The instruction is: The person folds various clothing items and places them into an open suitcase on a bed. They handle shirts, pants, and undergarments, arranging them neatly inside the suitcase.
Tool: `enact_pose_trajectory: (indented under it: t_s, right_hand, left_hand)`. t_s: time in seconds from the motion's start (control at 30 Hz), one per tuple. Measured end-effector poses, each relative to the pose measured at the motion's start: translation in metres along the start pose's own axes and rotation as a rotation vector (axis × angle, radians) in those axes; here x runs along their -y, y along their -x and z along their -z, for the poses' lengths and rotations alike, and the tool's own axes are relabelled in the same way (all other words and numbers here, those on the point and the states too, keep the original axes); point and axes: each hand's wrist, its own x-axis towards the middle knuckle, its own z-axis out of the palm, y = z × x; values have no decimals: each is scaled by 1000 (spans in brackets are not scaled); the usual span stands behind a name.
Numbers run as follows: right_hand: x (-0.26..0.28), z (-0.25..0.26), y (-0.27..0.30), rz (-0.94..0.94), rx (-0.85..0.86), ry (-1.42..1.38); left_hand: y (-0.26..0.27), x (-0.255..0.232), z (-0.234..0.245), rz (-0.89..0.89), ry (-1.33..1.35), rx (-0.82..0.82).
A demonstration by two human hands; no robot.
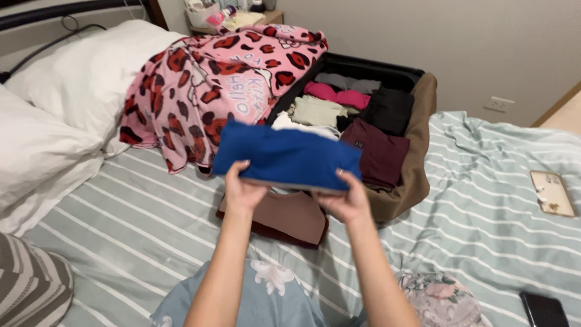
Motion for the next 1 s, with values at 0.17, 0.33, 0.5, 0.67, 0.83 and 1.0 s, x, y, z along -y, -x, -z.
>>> enact_pose_trajectory:
  t_s: [0.17,0.33,0.5,0.67,0.83,1.0]
  right_hand:
    - [76,-18,3,82,212,54]
    - [134,45,-19,171,30,19]
    - [142,125,-45,197,-242,17]
    - [92,119,-31,567,-369,111]
    - [68,55,-53,603,-602,118]
    - [93,40,-77,500,-371,34]
  left_hand:
    - [-53,30,-38,119,12,237]
    - [-115,96,-10,205,128,110]
    - [-132,151,66,229,168,-126]
    - [-125,152,95,38,88,-389]
    - [-131,142,61,-106,-22,-428]
    - [-142,139,23,-82,61,-321]
